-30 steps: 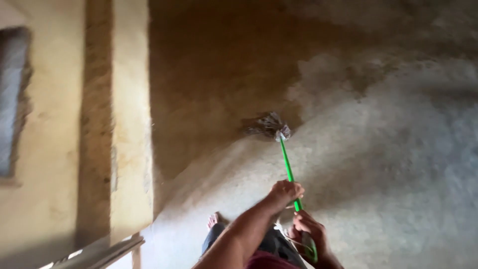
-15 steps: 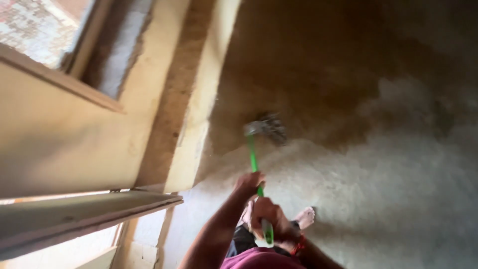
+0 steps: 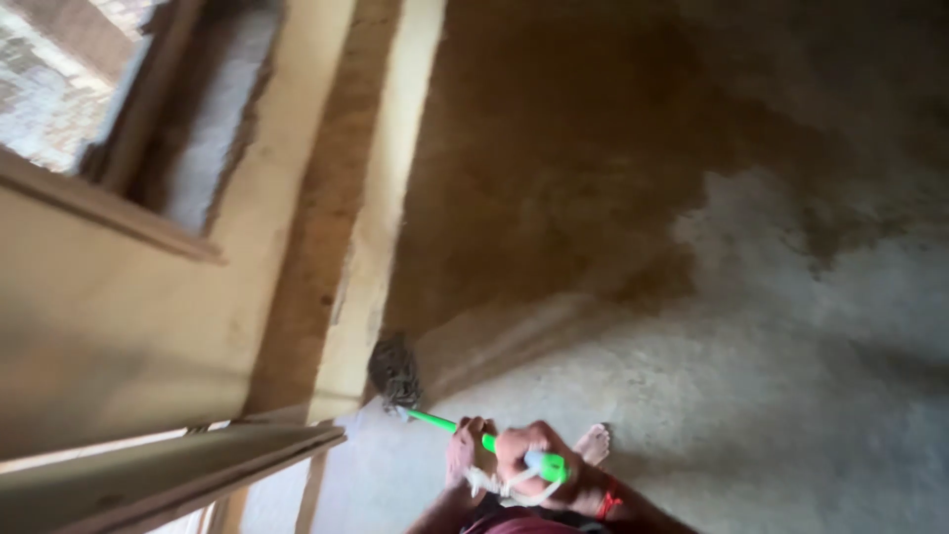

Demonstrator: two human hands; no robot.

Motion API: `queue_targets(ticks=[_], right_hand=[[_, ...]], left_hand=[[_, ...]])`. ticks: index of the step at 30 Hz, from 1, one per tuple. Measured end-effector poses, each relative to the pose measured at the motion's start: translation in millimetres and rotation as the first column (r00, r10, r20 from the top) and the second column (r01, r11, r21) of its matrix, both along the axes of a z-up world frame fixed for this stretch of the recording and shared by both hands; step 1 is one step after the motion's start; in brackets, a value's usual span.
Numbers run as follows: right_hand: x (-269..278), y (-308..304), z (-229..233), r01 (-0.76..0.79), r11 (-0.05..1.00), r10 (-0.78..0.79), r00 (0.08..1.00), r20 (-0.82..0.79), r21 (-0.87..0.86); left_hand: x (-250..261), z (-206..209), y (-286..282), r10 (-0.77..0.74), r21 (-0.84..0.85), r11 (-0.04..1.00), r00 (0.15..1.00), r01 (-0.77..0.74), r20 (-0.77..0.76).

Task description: Mopping a concrete floor with a mop and bucket.

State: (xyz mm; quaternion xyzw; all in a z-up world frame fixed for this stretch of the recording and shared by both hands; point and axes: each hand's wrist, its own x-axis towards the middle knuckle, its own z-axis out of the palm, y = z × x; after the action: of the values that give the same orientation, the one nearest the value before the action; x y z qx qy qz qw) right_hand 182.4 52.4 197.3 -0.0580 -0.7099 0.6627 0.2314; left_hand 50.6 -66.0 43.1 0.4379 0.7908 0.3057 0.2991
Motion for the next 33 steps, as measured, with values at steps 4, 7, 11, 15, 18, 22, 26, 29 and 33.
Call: queue_targets(ticks=[4, 7, 11, 15, 18, 22, 26, 29, 33], right_hand=[[32.3, 45.1, 13.5, 0.217, 0.973, -0.198, 0.957, 0.211, -0.072], [73.7, 75.8, 32.0, 0.288, 0.943, -0.253, 0.945, 0.206, -0.168], [113.3, 91.1, 38.5, 0.451, 0.888, -0.425, 0.881, 0.209, -0.096], [166.8, 98.2, 24.7, 0.632, 0.774, -0.602, 0.748, 0.279, -0.022], [207.6, 94.8, 5.9, 0.71, 0.704, -0.703, 0.689, 0.179, 0.033], [243.1, 72.4, -16.1, 0.846, 0.533, -0.8, 0.507, 0.321, -0.008], [241.7, 20.8, -36.0, 0.805, 0.592, -0.785, 0.565, 0.254, 0.041], [214.9, -6.0, -35.8, 0.744, 0.662, -0.744, 0.639, 0.193, 0.091], [142.8, 9.3, -17.8, 0.645, 0.744, -0.666, 0.737, 0.115, 0.174]], left_hand=[[27.1, -13.7, 56.7, -0.028, 0.186, 0.982, 1.0, 0.025, 0.009], [61.5, -1.0, 123.0, -0.052, 0.034, 0.998, 0.998, 0.051, 0.026], [104.7, -45.4, 190.9, -0.131, 0.114, 0.984, 0.99, 0.137, -0.055], [178.4, -139.9, 250.5, -0.463, 0.117, 0.856, 0.847, 0.504, -0.26], [246.2, -182.8, 284.4, -0.689, -0.027, 0.714, 0.695, 0.7, -0.205], [270.2, -113.6, 285.2, -0.548, 0.01, 0.783, 0.681, 0.623, 0.485], [194.5, 197.3, 263.9, -0.003, -0.065, 0.937, 0.195, 0.343, 0.981], [110.2, 411.6, 203.0, 0.153, -0.226, 0.931, 0.254, 0.287, 0.955], [91.5, 294.6, 203.1, 0.177, -0.26, 0.938, 0.326, 0.231, 0.929]])
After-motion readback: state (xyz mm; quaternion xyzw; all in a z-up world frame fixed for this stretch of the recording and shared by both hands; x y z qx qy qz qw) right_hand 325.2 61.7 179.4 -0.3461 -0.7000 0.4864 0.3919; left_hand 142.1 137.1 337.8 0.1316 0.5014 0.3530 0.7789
